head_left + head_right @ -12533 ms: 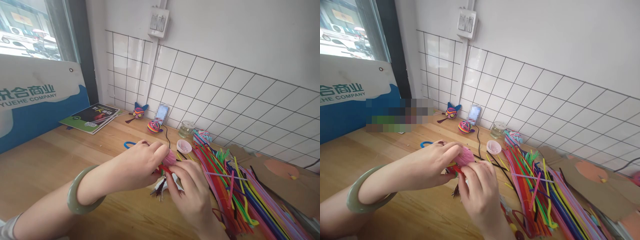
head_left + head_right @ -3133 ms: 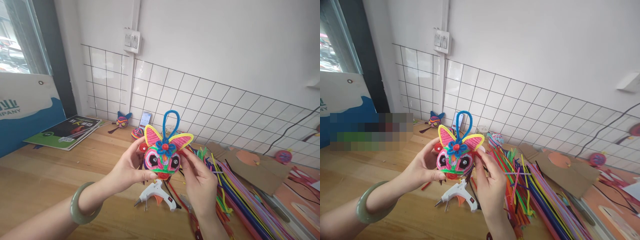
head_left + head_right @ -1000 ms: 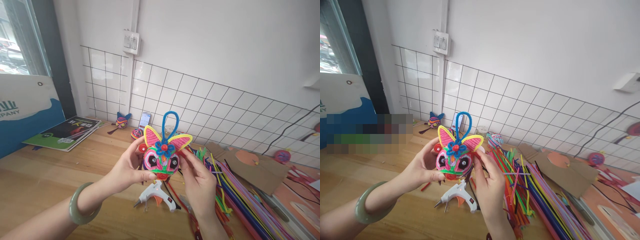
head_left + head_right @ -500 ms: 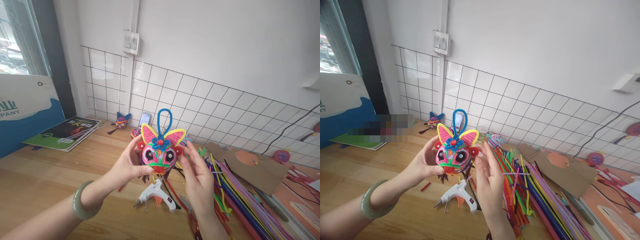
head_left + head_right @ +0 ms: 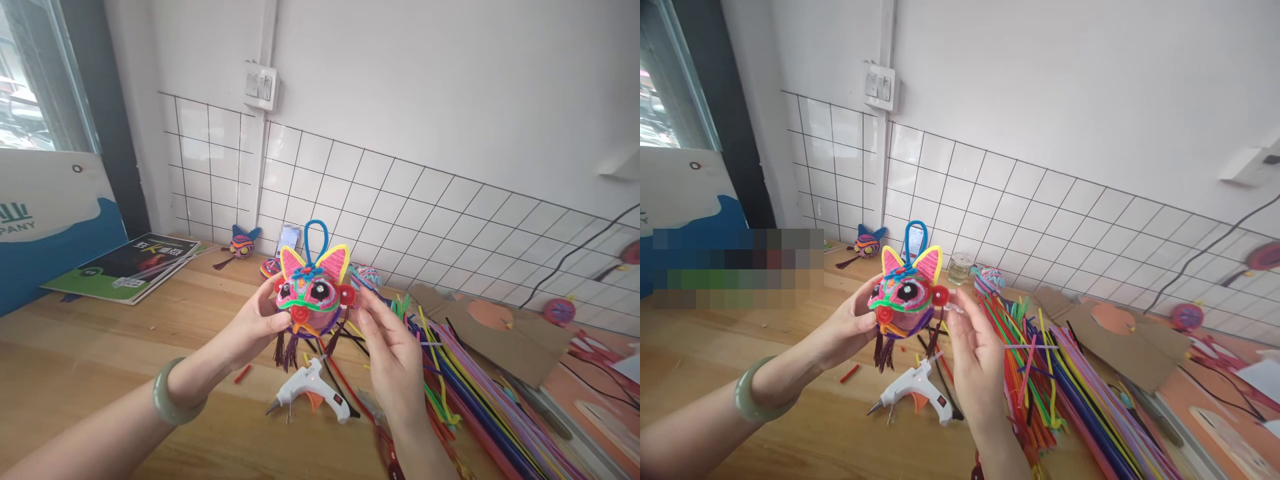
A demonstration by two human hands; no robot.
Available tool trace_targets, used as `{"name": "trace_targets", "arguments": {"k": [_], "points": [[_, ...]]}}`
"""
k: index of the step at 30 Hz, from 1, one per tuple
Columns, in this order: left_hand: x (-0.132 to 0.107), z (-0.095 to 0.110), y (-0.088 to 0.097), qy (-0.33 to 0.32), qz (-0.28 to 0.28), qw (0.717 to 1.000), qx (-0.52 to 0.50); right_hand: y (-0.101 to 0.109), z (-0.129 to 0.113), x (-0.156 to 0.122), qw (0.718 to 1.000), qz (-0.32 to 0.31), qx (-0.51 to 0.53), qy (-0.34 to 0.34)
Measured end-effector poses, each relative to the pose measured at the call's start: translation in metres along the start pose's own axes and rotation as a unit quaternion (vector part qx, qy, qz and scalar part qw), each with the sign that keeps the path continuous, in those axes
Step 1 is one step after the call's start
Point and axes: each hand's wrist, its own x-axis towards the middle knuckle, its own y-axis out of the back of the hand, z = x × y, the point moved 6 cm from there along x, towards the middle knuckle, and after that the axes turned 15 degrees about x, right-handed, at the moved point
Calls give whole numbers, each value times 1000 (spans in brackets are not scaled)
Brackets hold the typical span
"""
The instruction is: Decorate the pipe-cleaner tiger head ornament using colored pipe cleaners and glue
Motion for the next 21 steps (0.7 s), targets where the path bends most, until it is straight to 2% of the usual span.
{"name": "trace_targets", "arguments": {"k": [3,8,15,21], "points": [[0,-1,0,8,-6,1000,-7,-1,-3,0,1000,0,-5,0],[0,2,-4,-14,-26,999,14,-5,-9,0,999,-9,-28,25],[2,9,-8,-33,-17,999,28,-8,-17,-2,996,-7,-58,64],[1,9,-5,-39,-8,998,54,-7,-18,-2,996,-1,-69,63]]}}
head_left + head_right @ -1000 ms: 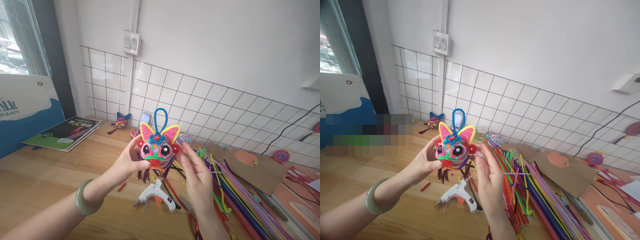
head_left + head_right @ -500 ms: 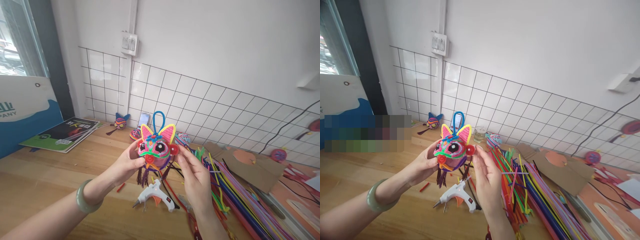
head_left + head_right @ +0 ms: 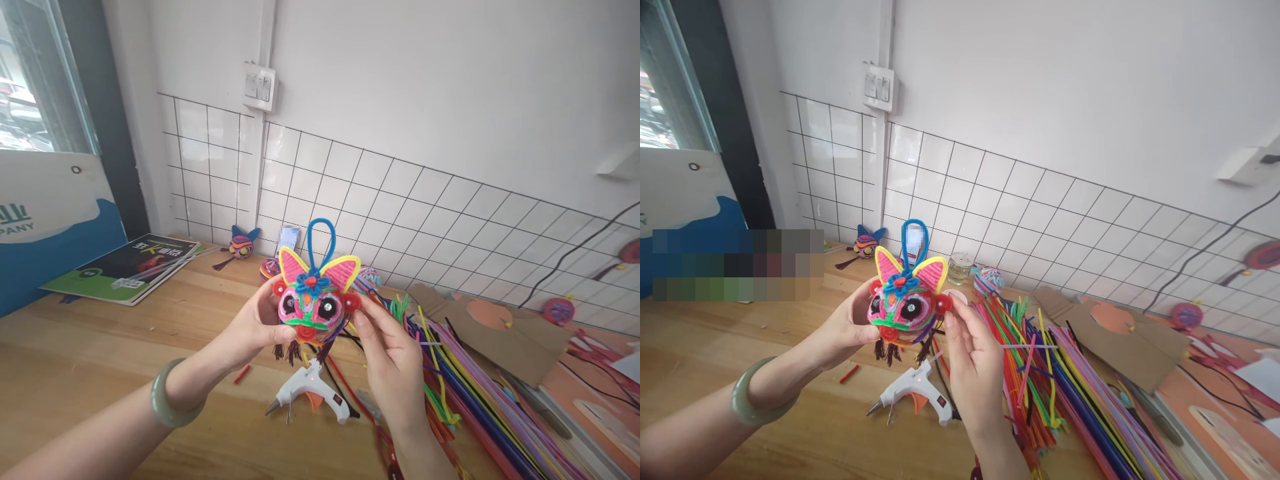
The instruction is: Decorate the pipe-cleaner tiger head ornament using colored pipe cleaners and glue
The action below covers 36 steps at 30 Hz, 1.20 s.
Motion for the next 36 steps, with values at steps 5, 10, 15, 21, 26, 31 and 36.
{"name": "trace_targets", "arguments": {"k": [5,10,15,21,26,31,36], "points": [[-1,5,3,-16,-30,999,39,3,6,1,1000,4,-4,-18],[-2,17,2,-38,-35,998,30,7,13,-1,999,0,-7,-51],[-4,22,2,-42,-35,998,35,8,22,-2,997,-13,42,-66],[-4,27,5,-40,-25,997,52,7,36,0,990,-30,97,-93],[-4,28,6,-49,-21,997,50,-2,30,0,984,-105,119,-85],[-5,24,8,-60,-21,996,62,-25,14,-4,953,-238,163,-90],[-6,22,3,-65,-32,996,56,-35,11,-5,936,-261,200,-126]]}}
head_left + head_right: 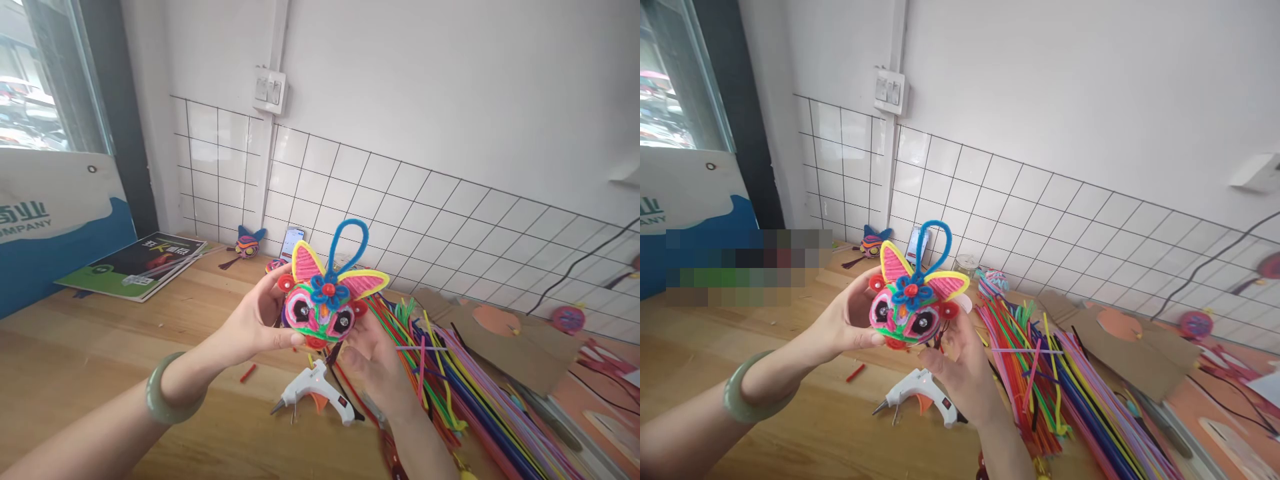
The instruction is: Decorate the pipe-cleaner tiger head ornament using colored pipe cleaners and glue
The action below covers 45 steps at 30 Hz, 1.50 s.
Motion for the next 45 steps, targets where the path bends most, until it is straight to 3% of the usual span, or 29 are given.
{"name": "trace_targets", "arguments": {"k": [4,12,19,26,32,38,45], "points": [[-3,-4,-8,16,16,1000,2,3,10,2,999,0,49,-15],[-12,-5,-13,16,29,995,90,21,21,1,997,64,41,-21],[-11,-5,-11,81,12,995,49,24,25,7,993,38,113,-8],[-11,0,4,131,110,979,108,33,24,11,994,87,66,15],[-11,-4,13,100,179,959,193,36,24,13,993,92,67,25],[-12,-10,5,71,125,953,265,37,23,14,988,107,105,26],[-13,-19,-6,95,84,970,207,37,25,13,989,96,112,32]]}}
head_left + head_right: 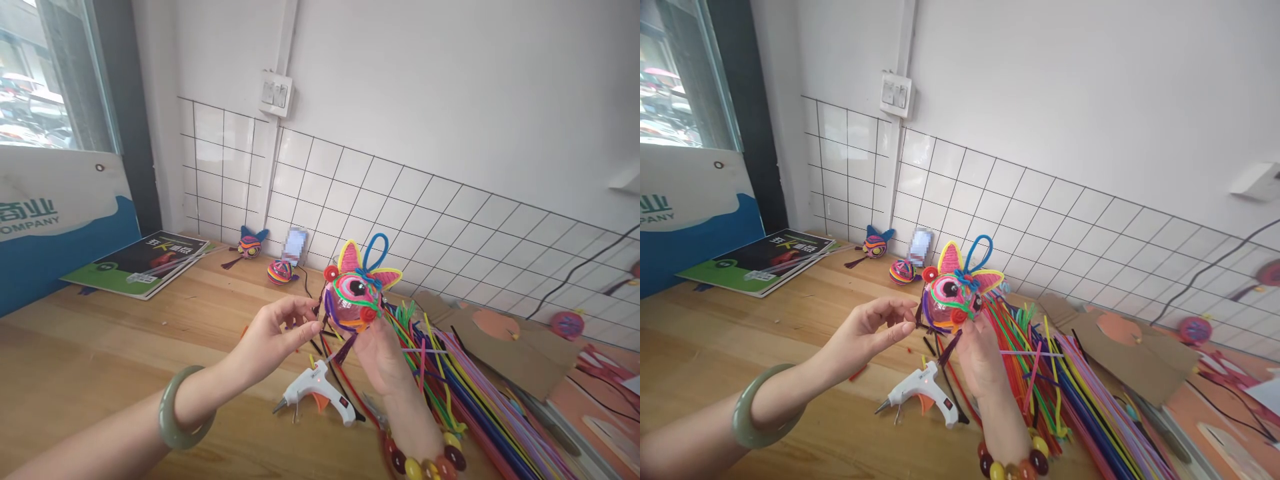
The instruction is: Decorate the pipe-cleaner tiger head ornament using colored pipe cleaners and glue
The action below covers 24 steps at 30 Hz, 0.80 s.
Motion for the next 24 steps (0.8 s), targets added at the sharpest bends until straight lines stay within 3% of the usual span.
{"name": "trace_targets", "arguments": {"k": [8,15,24], "points": [[-1,-2,2,-11,19,1000,-22,-5,2,0,1000,-15,14,-9],[1,-1,8,-41,62,997,20,-10,7,-2,998,-34,36,-35],[6,-4,7,-22,63,995,-76,-14,11,-4,997,-49,57,-31]]}}
